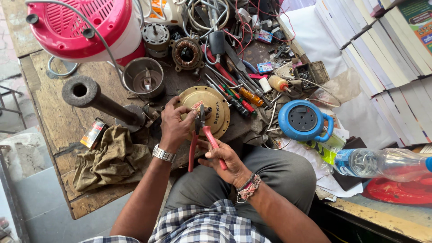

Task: The person disassembles a small electrical motor by removing screws and detaching the housing. They use a screwdriver and pliers to separate the components and inspect the internal copper windings.

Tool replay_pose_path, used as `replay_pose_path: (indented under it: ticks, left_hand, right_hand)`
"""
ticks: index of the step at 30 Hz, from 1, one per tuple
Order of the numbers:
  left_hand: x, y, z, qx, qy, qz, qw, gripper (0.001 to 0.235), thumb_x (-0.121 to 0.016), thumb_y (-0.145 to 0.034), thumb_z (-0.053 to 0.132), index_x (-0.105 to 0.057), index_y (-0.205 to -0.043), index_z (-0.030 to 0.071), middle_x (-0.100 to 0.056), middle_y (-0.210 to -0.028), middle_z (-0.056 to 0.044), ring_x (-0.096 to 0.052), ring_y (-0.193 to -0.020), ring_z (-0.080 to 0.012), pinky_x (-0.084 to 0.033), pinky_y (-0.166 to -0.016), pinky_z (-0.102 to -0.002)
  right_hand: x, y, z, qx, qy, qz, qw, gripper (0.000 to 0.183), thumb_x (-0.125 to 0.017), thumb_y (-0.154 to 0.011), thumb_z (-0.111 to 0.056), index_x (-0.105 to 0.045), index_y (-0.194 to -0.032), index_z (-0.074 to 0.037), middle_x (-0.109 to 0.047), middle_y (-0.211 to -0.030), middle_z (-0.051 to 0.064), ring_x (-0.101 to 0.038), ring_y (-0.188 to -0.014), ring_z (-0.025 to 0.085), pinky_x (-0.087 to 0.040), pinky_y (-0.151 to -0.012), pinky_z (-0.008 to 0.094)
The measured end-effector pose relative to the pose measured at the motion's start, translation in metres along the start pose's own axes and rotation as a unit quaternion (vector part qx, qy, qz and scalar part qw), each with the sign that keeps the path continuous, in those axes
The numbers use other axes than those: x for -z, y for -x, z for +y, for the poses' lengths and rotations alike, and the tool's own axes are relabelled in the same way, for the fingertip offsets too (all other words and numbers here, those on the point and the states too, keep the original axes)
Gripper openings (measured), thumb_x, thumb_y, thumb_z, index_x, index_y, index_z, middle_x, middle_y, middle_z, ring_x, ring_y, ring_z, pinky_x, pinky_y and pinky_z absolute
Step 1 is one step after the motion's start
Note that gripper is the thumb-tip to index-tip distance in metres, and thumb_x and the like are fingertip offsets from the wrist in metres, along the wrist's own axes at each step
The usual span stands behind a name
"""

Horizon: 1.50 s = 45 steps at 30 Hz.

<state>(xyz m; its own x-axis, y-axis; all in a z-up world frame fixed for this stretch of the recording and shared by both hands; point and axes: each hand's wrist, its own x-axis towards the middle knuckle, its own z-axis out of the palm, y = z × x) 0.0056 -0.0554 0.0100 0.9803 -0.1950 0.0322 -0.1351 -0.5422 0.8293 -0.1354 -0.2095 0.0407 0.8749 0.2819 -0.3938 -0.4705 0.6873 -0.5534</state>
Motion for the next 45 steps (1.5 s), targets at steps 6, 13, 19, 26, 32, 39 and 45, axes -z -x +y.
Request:
replay_pose_path:
  ticks: [6,13,19,26,32,39,45]
  left_hand:
    - [0.003,0.002,0.007,0.022,-0.006,-0.012,1.000,0.026,-0.076,-0.087,0.038,-0.081,-0.100,0.016,-0.049,-0.152,-0.013,-0.044,-0.138,-0.0354,-0.043,-0.108,-0.049]
    - [0.001,-0.002,0.008,0.024,-0.011,-0.003,1.000,0.025,-0.076,-0.088,0.039,-0.080,-0.098,0.016,-0.045,-0.155,-0.020,-0.045,-0.139,-0.0385,-0.042,-0.109,-0.052]
    - [0.001,-0.004,-0.001,-0.004,-0.021,-0.015,1.000,0.022,-0.076,-0.088,0.035,-0.081,-0.093,0.014,-0.045,-0.154,-0.024,-0.046,-0.138,-0.0427,-0.041,-0.109,-0.052]
    - [0.002,-0.005,-0.001,-0.020,-0.018,-0.019,0.999,0.025,-0.076,-0.087,0.033,-0.079,-0.098,0.011,-0.048,-0.153,-0.025,-0.049,-0.135,-0.0425,-0.042,-0.110,-0.050]
    - [0.005,-0.002,0.001,-0.027,-0.017,-0.020,0.999,0.025,-0.077,-0.088,0.031,-0.079,-0.095,0.007,-0.048,-0.153,-0.026,-0.050,-0.135,-0.0417,-0.043,-0.108,-0.049]
    - [0.004,-0.003,0.008,-0.004,0.007,-0.017,1.000,0.025,-0.075,-0.090,0.030,-0.079,-0.094,0.005,-0.048,-0.152,-0.026,-0.053,-0.134,-0.0403,-0.049,-0.102,-0.046]
    - [0.008,-0.004,-0.010,0.025,0.097,-0.017,0.995,0.023,-0.074,-0.090,0.024,-0.077,-0.093,0.001,-0.053,-0.152,-0.022,-0.058,-0.131,-0.0305,-0.052,-0.098,-0.038]
  right_hand:
    - [-0.002,-0.001,0.003,0.023,-0.070,-0.028,0.997,0.048,-0.067,-0.076,-0.010,-0.057,-0.123,-0.009,-0.061,-0.134,0.013,-0.061,-0.124,0.026,-0.050,-0.103,0.052]
    - [0.004,-0.006,0.013,0.058,-0.024,0.027,0.998,0.019,-0.066,-0.079,-0.004,-0.055,-0.092,-0.012,-0.058,-0.122,0.008,-0.061,-0.113,0.022,-0.052,-0.102,0.058]
    - [0.013,-0.014,0.024,0.081,-0.010,0.069,0.994,0.017,-0.066,-0.083,-0.004,-0.055,-0.094,-0.011,-0.060,-0.113,0.006,-0.061,-0.098,0.018,-0.054,-0.091,0.050]
    - [0.013,-0.019,0.032,0.066,0.064,0.146,0.985,0.029,-0.062,-0.088,-0.016,-0.060,-0.117,-0.014,-0.065,-0.104,0.007,-0.067,-0.092,0.013,-0.061,-0.072,0.034]
    - [0.013,-0.025,0.039,0.015,0.198,0.188,0.962,0.053,-0.063,-0.093,-0.053,-0.059,-0.128,-0.012,-0.066,-0.101,0.002,-0.067,-0.079,0.009,-0.058,-0.061,0.028]
    - [0.014,-0.018,0.031,0.016,0.110,0.124,0.986,0.056,-0.065,-0.090,-0.058,-0.056,-0.113,-0.008,-0.067,-0.088,0.009,-0.064,-0.057,0.016,-0.053,-0.048,0.033]
    - [0.017,-0.016,0.018,-0.053,-0.010,0.043,0.998,0.054,-0.062,-0.094,-0.056,-0.055,-0.110,-0.005,-0.070,-0.092,0.015,-0.072,-0.065,0.024,-0.061,-0.053,0.040]
